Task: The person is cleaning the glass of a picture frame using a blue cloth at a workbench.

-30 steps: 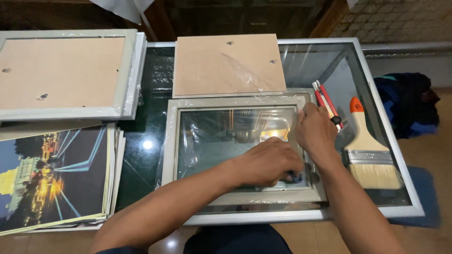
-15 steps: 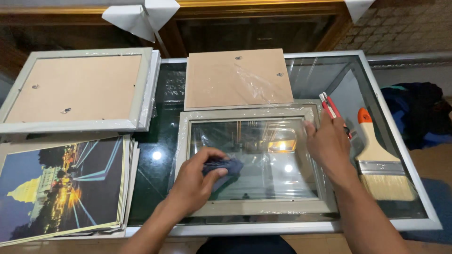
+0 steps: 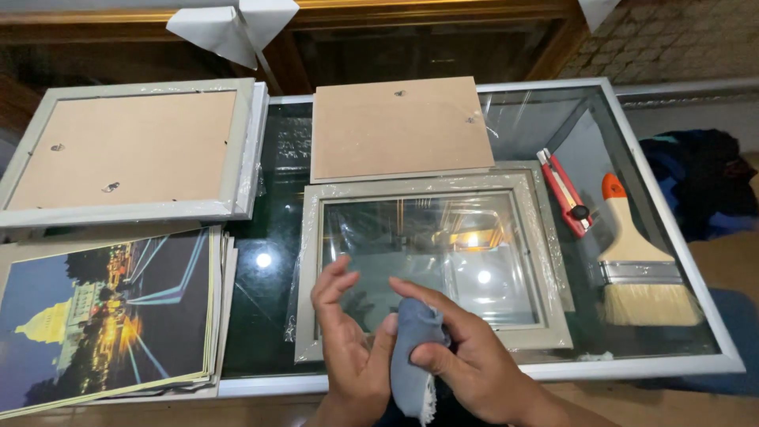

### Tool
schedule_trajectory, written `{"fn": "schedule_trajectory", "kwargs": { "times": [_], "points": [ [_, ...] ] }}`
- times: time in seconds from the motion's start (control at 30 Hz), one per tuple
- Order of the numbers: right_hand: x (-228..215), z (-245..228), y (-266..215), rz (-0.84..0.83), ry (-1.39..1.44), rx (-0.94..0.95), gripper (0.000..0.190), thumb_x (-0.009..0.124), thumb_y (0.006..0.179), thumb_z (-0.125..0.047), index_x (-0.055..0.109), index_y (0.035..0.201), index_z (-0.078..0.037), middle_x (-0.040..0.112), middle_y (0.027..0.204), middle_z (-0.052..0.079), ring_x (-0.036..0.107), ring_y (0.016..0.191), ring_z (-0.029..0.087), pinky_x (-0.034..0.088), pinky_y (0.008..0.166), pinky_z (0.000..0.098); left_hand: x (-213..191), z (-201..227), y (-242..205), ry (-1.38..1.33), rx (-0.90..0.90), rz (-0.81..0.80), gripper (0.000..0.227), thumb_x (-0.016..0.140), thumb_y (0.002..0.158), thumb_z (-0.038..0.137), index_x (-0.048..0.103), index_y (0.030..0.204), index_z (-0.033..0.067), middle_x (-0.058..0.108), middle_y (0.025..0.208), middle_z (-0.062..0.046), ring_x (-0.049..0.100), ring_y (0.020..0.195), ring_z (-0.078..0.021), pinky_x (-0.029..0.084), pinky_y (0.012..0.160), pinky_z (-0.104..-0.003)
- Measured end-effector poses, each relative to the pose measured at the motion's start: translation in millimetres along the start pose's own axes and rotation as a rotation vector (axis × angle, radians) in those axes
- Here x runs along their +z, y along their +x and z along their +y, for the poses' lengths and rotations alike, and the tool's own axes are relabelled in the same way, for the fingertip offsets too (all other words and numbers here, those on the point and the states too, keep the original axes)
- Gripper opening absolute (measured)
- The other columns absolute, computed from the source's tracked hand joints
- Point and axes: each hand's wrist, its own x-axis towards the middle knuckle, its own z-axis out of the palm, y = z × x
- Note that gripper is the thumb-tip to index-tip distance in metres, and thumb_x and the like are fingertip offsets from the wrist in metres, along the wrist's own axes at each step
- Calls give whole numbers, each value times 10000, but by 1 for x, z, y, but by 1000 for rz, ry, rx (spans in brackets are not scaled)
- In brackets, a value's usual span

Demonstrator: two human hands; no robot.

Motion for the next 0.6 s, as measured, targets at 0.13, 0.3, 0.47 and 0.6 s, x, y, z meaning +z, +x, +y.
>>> {"fn": "schedule_trajectory", "kwargs": {
  "times": [0.13, 0.3, 0.47, 0.6],
  "points": [
    [-8, 12, 10, 72, -79, 38, 646, 718, 834, -486, 701, 1338, -82, 765, 1160, 9, 652, 886, 75, 484, 787, 218, -20, -5, 10, 139, 53, -73, 549, 629, 931, 108, 392, 1417, 13, 437, 1527, -236, 411, 1487, -365, 302, 1266, -488],
    [-56, 5, 35, 385, -287, 259, 515, 578, 939, -229, 618, 1452, -247, 715, 1278, 31, 665, 864, 186, 550, 616, 297, -77, -30, 32, 603, -230, -474, 1050, 779, 820, 505, 234, 1606, 72, 296, 1642, -168, 240, 1521, -336, 227, 1208, -535],
    [-120, 14, 63, 460, -826, 428, 537, 522, 978, -331, 470, 1475, -136, 687, 1254, 136, 654, 1091, 345, 477, 922, 459, -114, -76, 22, 915, -179, -713, 1632, 972, 579, 748, -61, 1630, 45, -97, 1731, -159, -151, 1582, -349, -73, 1217, -581],
    [-115, -12, 88, 452, -1071, 643, 418, 444, 998, -290, 506, 1350, -73, 626, 1293, 253, 588, 1130, 511, 448, 880, 603, -114, -84, 14, 1058, -146, -784, 1777, 1023, 560, 873, -80, 1616, -35, -83, 1719, -217, -135, 1576, -373, -71, 1196, -598]
  ]
}}
